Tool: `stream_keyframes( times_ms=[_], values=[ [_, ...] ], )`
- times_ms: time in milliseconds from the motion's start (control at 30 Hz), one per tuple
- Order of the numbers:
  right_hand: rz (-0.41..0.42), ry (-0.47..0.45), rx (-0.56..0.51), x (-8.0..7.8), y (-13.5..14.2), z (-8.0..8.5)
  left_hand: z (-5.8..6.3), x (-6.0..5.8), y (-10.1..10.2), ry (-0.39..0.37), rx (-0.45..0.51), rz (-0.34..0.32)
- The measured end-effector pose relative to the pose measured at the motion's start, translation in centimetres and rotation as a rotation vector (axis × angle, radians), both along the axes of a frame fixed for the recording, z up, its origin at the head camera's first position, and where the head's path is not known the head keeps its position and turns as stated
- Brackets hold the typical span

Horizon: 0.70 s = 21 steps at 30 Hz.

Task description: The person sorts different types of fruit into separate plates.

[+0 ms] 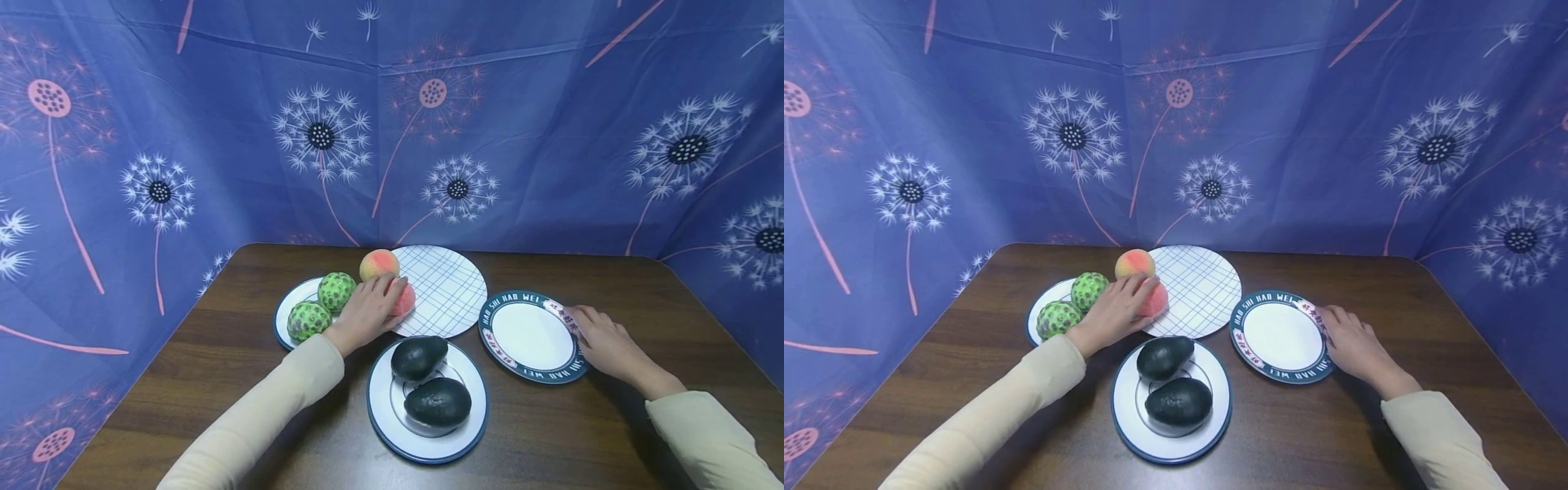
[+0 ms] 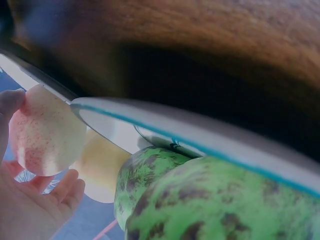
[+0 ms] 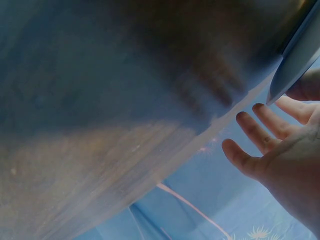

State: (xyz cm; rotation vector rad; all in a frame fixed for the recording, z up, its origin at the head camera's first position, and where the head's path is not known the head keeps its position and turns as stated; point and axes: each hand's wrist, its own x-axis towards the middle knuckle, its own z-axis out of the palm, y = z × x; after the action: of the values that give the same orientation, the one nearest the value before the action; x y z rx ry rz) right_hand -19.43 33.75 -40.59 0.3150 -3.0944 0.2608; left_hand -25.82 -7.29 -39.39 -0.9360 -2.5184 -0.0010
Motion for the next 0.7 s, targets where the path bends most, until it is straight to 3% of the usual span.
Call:
stream_keyframes(
  times_ms=[433, 700],
  values=[
    [-0.006, -0.048, -0.007, -0.03, -0.14, 0.0, -0.23, -0.2, 0.14, -0.099, -0.028, 0.027],
    [-0.002, -0.053, -0.017, 0.03, -0.01, 0.1, -0.05, -0.24, 0.29, -0.111, -0.045, 0.035]
  ],
)
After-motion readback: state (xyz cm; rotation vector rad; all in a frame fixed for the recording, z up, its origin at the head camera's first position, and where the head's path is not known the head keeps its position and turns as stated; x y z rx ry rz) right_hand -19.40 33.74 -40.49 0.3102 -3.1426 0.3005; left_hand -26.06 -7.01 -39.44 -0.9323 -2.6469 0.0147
